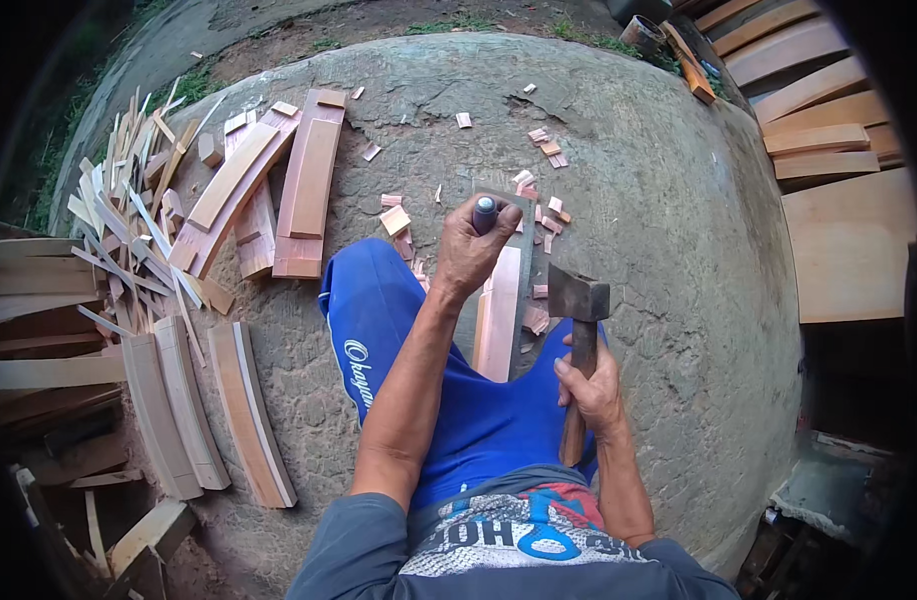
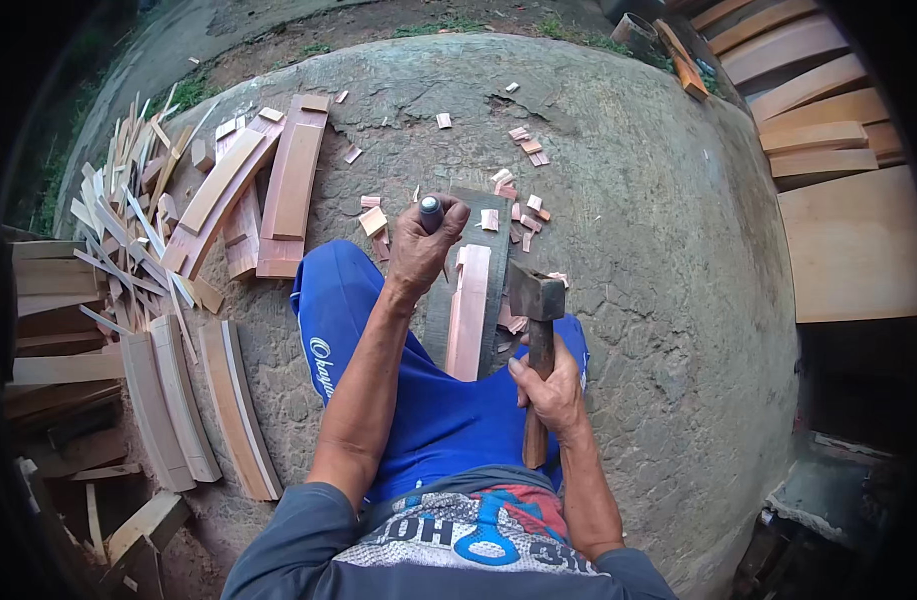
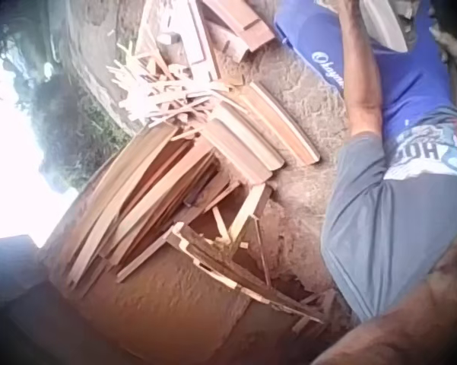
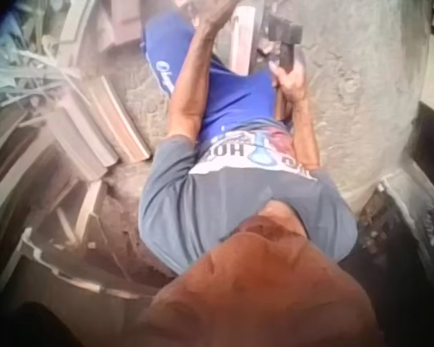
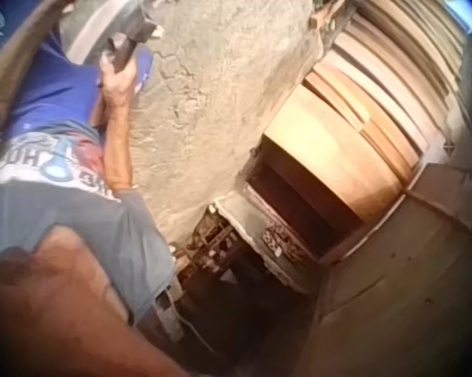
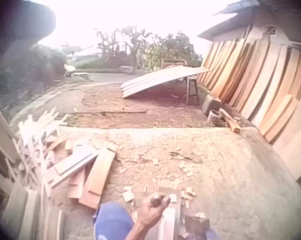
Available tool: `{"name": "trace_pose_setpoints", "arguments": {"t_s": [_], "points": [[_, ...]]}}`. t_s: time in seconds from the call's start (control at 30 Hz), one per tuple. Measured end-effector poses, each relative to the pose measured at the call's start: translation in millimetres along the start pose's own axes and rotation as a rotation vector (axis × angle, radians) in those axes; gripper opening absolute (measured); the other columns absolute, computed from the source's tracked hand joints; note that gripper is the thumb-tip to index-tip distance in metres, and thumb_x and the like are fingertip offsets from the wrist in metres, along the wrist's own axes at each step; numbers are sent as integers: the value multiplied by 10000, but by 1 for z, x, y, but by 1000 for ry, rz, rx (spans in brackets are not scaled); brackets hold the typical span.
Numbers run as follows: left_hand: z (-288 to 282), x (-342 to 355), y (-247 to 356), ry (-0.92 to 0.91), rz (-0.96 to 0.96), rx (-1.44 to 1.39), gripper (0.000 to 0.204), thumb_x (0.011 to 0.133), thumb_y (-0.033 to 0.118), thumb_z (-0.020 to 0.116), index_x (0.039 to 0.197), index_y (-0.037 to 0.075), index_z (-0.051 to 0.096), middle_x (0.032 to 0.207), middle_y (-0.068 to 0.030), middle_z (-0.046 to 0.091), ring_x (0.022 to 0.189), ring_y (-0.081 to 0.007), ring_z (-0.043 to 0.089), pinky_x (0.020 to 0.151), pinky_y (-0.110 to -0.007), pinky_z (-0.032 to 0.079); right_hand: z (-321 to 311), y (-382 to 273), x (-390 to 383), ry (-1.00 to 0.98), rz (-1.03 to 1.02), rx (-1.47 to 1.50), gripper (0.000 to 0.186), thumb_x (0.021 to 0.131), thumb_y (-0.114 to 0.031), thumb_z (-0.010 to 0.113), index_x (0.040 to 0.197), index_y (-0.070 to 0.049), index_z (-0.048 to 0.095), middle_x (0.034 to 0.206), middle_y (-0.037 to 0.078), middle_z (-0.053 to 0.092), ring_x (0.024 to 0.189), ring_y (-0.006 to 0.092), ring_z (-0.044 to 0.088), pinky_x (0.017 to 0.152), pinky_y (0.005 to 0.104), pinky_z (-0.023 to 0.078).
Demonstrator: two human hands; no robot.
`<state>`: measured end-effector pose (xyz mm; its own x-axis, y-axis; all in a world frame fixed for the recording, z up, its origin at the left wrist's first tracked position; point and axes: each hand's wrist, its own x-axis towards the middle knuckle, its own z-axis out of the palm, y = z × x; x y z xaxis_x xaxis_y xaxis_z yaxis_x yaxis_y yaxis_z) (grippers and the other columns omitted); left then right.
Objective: The person sits on the ground and uses a chisel and hammer to carve a rectangular wooden plank. They repeatedly strike the chisel to remove wood chips, occasionally repositioning the plank and clearing debris.
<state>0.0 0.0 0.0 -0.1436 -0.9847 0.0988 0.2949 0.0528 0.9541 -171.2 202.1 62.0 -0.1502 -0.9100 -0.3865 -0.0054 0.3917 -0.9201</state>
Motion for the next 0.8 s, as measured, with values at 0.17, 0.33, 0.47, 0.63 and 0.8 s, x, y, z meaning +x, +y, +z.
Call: {"name": "trace_pose_setpoints", "arguments": {"t_s": [0.17,0.33,0.47,0.63,0.8], "points": [[-2,2,-14,10,-7,36,432,984,301,784,651,91,609,575,65,516,551,-29,455,477,-262,351,0,11,-3,23,-23,65,432,933,-159,731,1258,33,519,747,28,578,544,107,566,507,268,462],[11,0,-23,18,19,44,444,984,236,768,610,104,568,559,73,494,537,-24,427,469,-263,335,-5,8,-6,22,-18,59,439,936,-166,731,1261,37,517,749,25,578,545,103,565,508,266,461],[15,2,-29,39,6,66,449,977,202,762,595,107,545,569,90,474,542,-19,403,467,-266,308,-7,10,-8,27,-14,68,449,938,-171,732,1270,41,516,761,25,579,545,102,565,508,266,461],[16,4,-28,35,19,26,448,976,199,762,596,116,541,574,100,450,548,-13,385,468,-267,292,-12,17,-7,31,-23,115,454,942,-178,733,1276,39,515,777,25,579,543,103,565,504,262,464],[17,6,-26,13,10,3,453,978,196,761,592,124,534,570,99,460,540,-10,395,461,-263,298,-15,19,-6,7,-28,166,508,963,-219,716,1331,48,489,760,25,557,540,108,562,508,269,486]]}}
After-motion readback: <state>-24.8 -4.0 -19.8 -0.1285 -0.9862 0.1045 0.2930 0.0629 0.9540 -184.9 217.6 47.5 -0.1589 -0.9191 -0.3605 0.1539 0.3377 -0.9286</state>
